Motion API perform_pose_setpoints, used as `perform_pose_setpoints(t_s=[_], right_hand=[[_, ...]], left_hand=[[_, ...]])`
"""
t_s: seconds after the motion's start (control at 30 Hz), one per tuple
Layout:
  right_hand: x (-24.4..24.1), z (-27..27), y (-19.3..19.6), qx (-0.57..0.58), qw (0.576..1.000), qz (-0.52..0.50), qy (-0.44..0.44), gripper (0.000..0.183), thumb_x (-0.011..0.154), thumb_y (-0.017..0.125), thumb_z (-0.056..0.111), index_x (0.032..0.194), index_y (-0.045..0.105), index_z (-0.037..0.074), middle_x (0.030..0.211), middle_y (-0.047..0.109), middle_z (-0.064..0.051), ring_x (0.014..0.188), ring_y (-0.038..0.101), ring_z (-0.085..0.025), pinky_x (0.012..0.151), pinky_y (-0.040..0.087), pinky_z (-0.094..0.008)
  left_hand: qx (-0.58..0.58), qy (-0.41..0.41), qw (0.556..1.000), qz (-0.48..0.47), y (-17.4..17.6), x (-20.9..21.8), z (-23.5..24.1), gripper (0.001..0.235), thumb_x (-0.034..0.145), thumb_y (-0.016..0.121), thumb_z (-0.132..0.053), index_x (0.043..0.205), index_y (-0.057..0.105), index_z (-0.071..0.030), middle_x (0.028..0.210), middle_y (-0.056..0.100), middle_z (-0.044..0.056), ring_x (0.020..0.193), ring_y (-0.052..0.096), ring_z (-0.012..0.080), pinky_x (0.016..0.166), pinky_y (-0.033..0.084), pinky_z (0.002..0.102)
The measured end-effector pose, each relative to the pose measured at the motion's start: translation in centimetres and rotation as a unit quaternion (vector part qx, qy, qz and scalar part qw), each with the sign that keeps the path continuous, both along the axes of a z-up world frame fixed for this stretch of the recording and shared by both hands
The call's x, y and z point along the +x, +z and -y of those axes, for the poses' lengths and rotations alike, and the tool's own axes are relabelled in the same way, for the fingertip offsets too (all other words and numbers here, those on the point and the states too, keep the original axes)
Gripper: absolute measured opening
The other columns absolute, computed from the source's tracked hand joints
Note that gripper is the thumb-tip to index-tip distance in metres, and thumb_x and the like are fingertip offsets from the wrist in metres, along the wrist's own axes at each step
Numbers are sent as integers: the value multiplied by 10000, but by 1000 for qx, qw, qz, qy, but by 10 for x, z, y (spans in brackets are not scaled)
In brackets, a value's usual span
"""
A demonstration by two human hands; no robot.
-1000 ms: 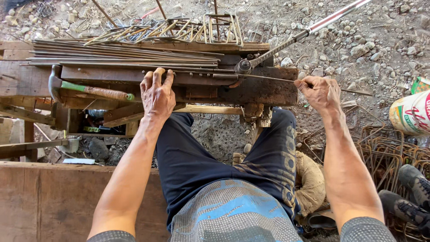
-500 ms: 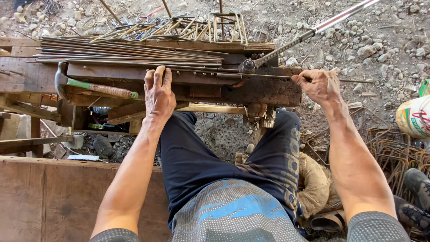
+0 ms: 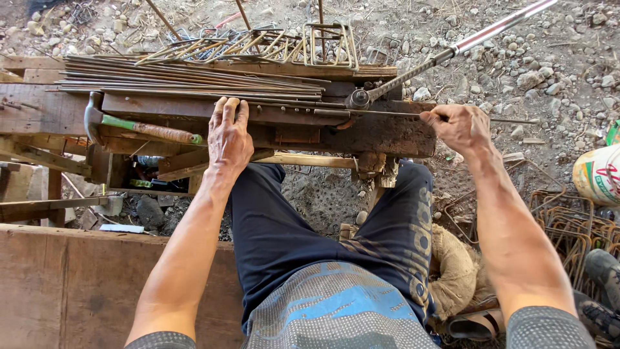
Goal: The person sits on the ground and uses a manual bending machine to shape metal rods. They insert a rod into the machine, turn a crank handle to bend the metal, and then remove the finished piece.
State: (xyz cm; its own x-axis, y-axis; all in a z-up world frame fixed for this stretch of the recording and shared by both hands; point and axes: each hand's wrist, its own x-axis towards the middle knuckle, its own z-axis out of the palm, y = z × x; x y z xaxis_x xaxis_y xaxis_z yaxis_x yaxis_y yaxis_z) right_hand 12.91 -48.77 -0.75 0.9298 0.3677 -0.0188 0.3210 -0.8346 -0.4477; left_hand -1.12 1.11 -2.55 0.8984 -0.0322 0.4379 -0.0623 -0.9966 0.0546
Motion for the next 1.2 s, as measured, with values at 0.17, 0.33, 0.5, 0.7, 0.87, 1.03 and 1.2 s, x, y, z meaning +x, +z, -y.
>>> perform_pose_setpoints(t_s=[0.17, 0.33, 0.5, 0.7, 0.87, 1.03, 1.2], right_hand=[[-11, -41, 15, 23, 1000, -3, 6, 482, 1137, 548, 554, 865, 717, 194, 718, 670, -51, 669, 624, -243, 706, 455, -362], [-20, -39, -10, -33, 996, 79, -9, 427, 1057, 582, 640, 918, 715, 260, 801, 669, -28, 872, 695, -279, 791, 522, -399], [-12, -42, 11, 57, 998, 17, 14, 477, 1118, 594, 533, 833, 701, 167, 695, 636, -32, 690, 616, -203, 735, 481, -346], [0, -2, -41, 27, 995, 92, 16, 388, 1065, 667, 549, 842, 714, 235, 682, 594, -29, 707, 642, -229, 711, 468, -302], [-19, -25, 15, 94, 992, 81, 13, 435, 1061, 680, 487, 815, 705, 129, 657, 597, -92, 687, 605, -240, 731, 468, -340], [-11, -1, -15, 29, 999, 24, -8, 418, 1063, 642, 613, 876, 723, 249, 752, 641, -36, 779, 642, -247, 770, 479, -362], [-13, -6, 1, 44, 998, 49, -2, 392, 1067, 662, 538, 802, 690, 251, 729, 643, -10, 759, 661, -257, 757, 480, -338]], left_hand=[[-15, 3, 1000, -4, -4, -3, -3, 643, 732, 638, 0, 1372, 576, 27, 1388, 482, 207, 1318, 441, 413, 1064, 391, 492], [4, 0, 1000, 11, -14, -4, -12, 710, 671, 679, -17, 1375, 581, -4, 1376, 487, 185, 1317, 460, 387, 1090, 381, 470], [-6, 4, 1000, 20, -15, -2, -9, 699, 677, 673, -16, 1371, 587, -13, 1362, 490, 186, 1313, 466, 388, 1087, 380, 468], [-25, -5, 1000, 17, -10, -4, 2, 700, 675, 684, -11, 1370, 610, -36, 1388, 445, 227, 1321, 422, 438, 1069, 369, 507], [-25, -1, 1000, 11, -9, -2, 0, 700, 676, 671, -19, 1373, 617, -65, 1382, 457, 215, 1328, 429, 425, 1076, 365, 496], [-34, -3, 999, -9, -11, -6, 9, 750, 676, 687, -21, 1416, 577, -80, 1403, 425, 234, 1344, 403, 443, 1078, 348, 520], [-32, 2, 999, -4, -14, -5, 12, 744, 671, 666, -23, 1408, 578, -77, 1422, 414, 221, 1365, 376, 426, 1091, 325, 523]])
